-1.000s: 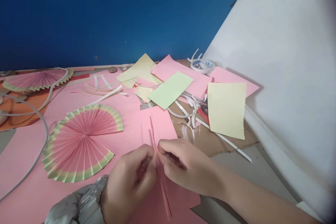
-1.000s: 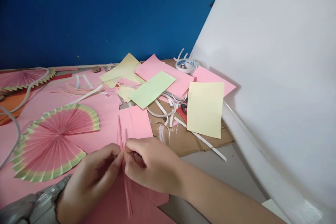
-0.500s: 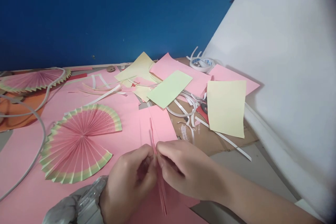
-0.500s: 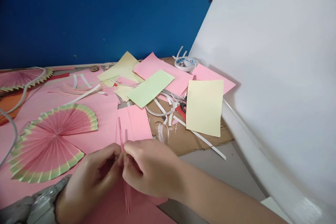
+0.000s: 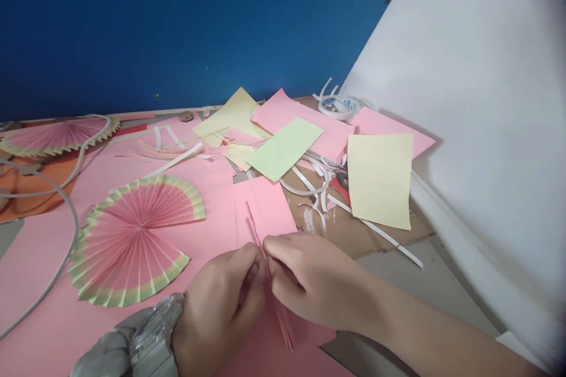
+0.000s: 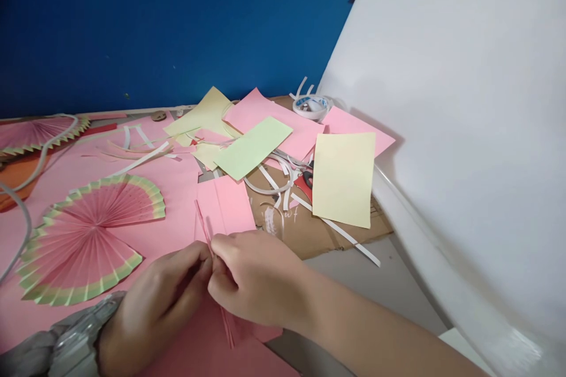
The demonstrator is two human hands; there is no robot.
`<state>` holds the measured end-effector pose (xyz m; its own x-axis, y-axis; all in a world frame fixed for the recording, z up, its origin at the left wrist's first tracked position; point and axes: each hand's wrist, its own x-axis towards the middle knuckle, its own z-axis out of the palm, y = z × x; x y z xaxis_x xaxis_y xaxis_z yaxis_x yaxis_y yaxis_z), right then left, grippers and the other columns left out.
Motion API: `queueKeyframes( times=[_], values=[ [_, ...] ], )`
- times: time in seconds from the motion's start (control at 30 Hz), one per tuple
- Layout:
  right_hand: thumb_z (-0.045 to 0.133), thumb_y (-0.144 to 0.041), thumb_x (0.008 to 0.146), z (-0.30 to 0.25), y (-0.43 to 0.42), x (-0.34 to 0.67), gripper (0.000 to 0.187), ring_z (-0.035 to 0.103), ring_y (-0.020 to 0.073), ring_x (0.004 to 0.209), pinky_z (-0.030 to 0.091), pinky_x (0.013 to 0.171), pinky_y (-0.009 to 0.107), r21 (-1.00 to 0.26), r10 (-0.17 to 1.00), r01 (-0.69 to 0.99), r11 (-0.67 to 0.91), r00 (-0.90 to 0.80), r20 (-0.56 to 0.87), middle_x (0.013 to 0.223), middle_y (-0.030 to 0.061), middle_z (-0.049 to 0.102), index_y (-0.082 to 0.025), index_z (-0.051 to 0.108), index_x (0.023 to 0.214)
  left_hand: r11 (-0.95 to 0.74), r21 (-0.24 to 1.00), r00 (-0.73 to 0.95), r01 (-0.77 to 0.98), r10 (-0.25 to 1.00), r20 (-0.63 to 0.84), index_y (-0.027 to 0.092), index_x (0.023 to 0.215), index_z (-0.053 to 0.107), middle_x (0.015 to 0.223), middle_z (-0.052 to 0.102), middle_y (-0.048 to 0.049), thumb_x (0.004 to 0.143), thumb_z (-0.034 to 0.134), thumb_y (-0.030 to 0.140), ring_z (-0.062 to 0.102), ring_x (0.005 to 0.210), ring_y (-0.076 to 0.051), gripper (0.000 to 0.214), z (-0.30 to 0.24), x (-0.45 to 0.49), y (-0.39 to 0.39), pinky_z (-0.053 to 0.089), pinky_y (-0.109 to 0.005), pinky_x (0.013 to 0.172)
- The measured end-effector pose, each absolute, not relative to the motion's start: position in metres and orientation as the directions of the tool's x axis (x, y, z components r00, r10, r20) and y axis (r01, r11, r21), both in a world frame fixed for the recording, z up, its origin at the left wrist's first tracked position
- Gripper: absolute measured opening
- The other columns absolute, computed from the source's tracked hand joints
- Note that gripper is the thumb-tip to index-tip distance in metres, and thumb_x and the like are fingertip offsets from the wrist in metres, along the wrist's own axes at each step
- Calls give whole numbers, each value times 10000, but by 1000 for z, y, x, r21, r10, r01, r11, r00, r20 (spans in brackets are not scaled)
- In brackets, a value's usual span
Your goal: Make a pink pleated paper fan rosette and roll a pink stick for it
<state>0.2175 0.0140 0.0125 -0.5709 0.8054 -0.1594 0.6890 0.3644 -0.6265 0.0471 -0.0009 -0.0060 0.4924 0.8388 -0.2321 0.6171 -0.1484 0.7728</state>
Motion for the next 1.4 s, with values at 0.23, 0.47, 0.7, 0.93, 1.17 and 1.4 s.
queueKeyframes(
  times=[0.23,0.47,0.7,0.93,1.17,1.4],
  values=[
    [405,-122,761,10,13,216,218,293,102,502,160,499,277,-609,806,695,381,-573,-149,568,-53,337,-210,229,668,-105,811,480,576,846,-232,220,687,361,591,449,56,871,383,223,415,526,-117,186,-4,48,1,307,-244,505],
    [393,-130,820,14,14,217,241,301,99,511,202,487,245,-705,805,632,321,-575,-148,581,-64,321,-216,223,672,-39,879,457,475,865,-208,205,732,431,634,450,44,905,346,245,418,573,-115,197,-6,44,3,358,-227,545],
    [378,-126,847,23,22,221,228,323,91,517,229,464,218,-796,776,586,151,-569,-272,585,-70,323,-214,258,673,8,918,451,395,870,-202,204,746,433,638,429,56,927,357,281,401,571,-103,211,-7,43,3,355,-209,542],
    [379,-118,855,28,23,220,200,312,87,530,266,478,209,-840,764,538,73,-571,-299,610,-71,329,-213,288,705,15,914,462,406,859,-220,210,704,401,615,389,62,933,347,300,375,559,-105,251,-7,43,2,335,-212,532],
    [392,-107,839,24,22,220,216,310,88,527,256,472,211,-834,780,540,110,-567,-264,608,-73,332,-216,276,695,-5,898,467,440,855,-224,215,642,334,567,337,69,915,348,272,330,518,-103,280,-8,43,4,288,-221,485],
    [385,-129,851,23,22,220,240,317,87,515,246,465,213,-819,788,554,150,-567,-240,583,-73,323,-213,259,665,-27,899,456,437,868,-196,215,655,337,581,334,68,923,329,283,330,530,-103,277,-6,42,2,301,-214,496]
  ],
)
